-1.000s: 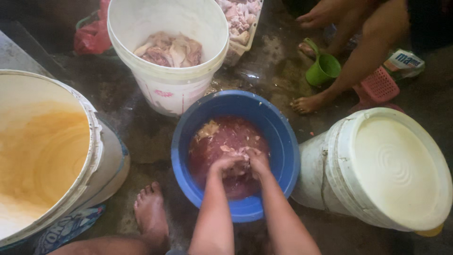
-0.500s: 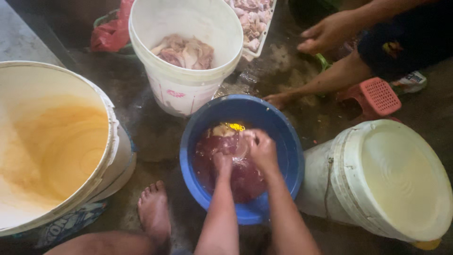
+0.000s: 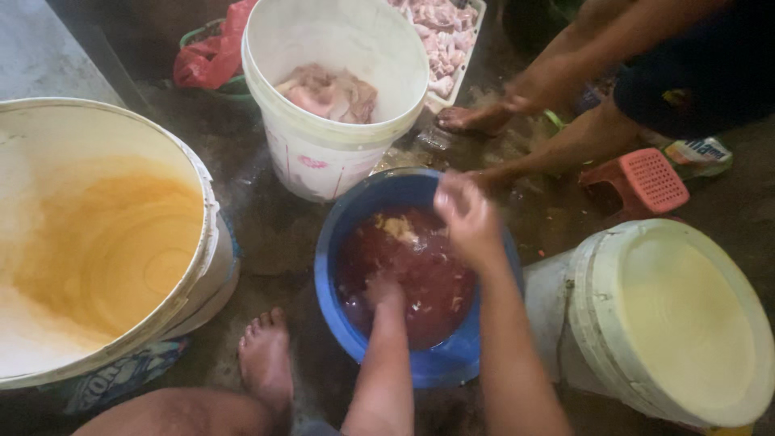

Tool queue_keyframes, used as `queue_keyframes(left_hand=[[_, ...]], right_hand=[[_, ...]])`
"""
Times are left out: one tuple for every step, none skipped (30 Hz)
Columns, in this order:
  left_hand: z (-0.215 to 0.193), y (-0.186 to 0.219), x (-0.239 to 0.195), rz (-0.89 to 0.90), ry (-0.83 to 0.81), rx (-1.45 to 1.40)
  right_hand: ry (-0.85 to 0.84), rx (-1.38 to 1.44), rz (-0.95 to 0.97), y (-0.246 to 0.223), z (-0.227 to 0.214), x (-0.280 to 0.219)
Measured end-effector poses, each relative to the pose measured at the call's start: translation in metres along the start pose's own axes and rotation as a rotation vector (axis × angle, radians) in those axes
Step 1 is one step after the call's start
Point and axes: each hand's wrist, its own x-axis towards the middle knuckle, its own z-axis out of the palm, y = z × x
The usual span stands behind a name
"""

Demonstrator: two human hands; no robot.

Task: The person washes pieces of raw chicken by hand in a blue basin filled with reddish water. They repeatedly submerge, rub, and lift the meat to clean it, while another person works in a separate basin nearby.

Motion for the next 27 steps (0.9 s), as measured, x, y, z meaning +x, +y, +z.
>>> queue_keyframes(left_hand=[[0.008, 0.002, 0.002, 0.038, -0.070, 0.039], [0.016, 0.006, 0.000, 0.087, -0.142, 0.075], [0.025, 0.009, -0.004, 0.136, -0.206, 0.110], [0.033, 0.011, -0.008, 0.188, -0.273, 0.130], [0.039, 0.012, -0.011, 0.231, -0.321, 0.129], [0.043, 0.012, -0.014, 0.271, -0.369, 0.121], [0.044, 0.011, -0.014, 0.309, -0.416, 0.109], [0.043, 0.008, -0.013, 0.330, -0.441, 0.069], [0.038, 0.005, -0.007, 0.347, -0.458, 0.025], [0.033, 0.003, -0.001, 0.373, -0.479, -0.032], [0.029, 0.002, 0.004, 0.377, -0.477, -0.109], [0.025, -0.001, 0.009, 0.388, -0.479, -0.199], [0.020, -0.003, 0.016, 0.388, -0.480, -0.295], [0.016, -0.006, 0.022, 0.381, -0.502, -0.393], [0.012, -0.011, 0.028, 0.374, -0.528, -0.499], [0.008, -0.015, 0.034, 0.370, -0.555, -0.592], [0.005, -0.019, 0.038, 0.377, -0.599, -0.668], [0.001, -0.021, 0.043, 0.397, -0.640, -0.734], [0.000, -0.022, 0.047, 0.426, -0.681, -0.798], [0.001, -0.023, 0.049, 0.491, -0.730, -0.874], [0.004, -0.023, 0.051, 0.410, -0.797, -0.939], [0.007, -0.023, 0.053, 0.326, -0.864, -1.003], [0.011, -0.024, 0.055, 0.240, -0.930, -1.067], [0.015, -0.024, 0.059, 0.265, -0.891, -1.130], [0.019, -0.025, 0.062, 0.290, -0.851, -1.194], [0.026, -0.028, 0.065, 0.311, -0.809, -1.257], [0.034, -0.030, 0.069, 0.270, -0.722, -1.245]], right_hand=[[-0.032, -0.105, 0.127, 0.036, 0.000, -0.011], [-0.071, -0.109, 0.359, 0.073, 0.002, -0.020], [-0.111, -0.111, 0.591, 0.110, 0.005, -0.030], [-0.125, -0.214, 0.394, 0.148, 0.006, -0.040], [-0.140, -0.316, 0.196, 0.184, 0.007, -0.050], [-0.180, -0.364, 0.270, 0.217, 0.008, -0.060], [-0.192, -0.401, 0.292, 0.247, 0.011, -0.068], [-0.187, -0.434, 0.286, 0.274, 0.014, -0.076], [-0.171, -0.461, 0.274, 0.296, 0.017, -0.081], [-0.148, -0.490, 0.254, 0.315, 0.019, -0.087], [-0.122, -0.518, 0.234, 0.330, 0.021, -0.089], [-0.079, -0.576, 0.108, 0.340, 0.023, -0.090], [-0.033, -0.641, -0.024, 0.347, 0.024, -0.091], [0.035, -0.760, -0.226, 0.349, 0.026, -0.087], [-0.009, -0.666, -0.086, 0.347, 0.028, -0.087], [-0.052, -0.568, 0.046, 0.340, 0.031, -0.085], [-0.093, -0.467, 0.176, 0.331, 0.035, -0.082], [-0.046, -0.488, 0.010, 0.319, 0.036, -0.079], [0.003, -0.508, -0.156, 0.306, 0.036, -0.076], [0.047, -0.529, -0.320, 0.293, 0.036, -0.075], [-0.016, -0.184, 0.078, 0.280, 0.039, -0.077], [-0.075, 0.169, 0.470, 0.268, 0.045, -0.084], [-0.129, 0.528, 0.859, 0.257, 0.048, -0.089], [-0.154, 0.581, 0.825, 0.249, 0.048, -0.088], [-0.179, 0.633, 0.790, 0.242, 0.048, -0.088], [-0.205, 0.685, 0.757, 0.238, 0.047, -0.090], [-0.211, 0.727, 0.727, 0.235, 0.045, -0.093]])
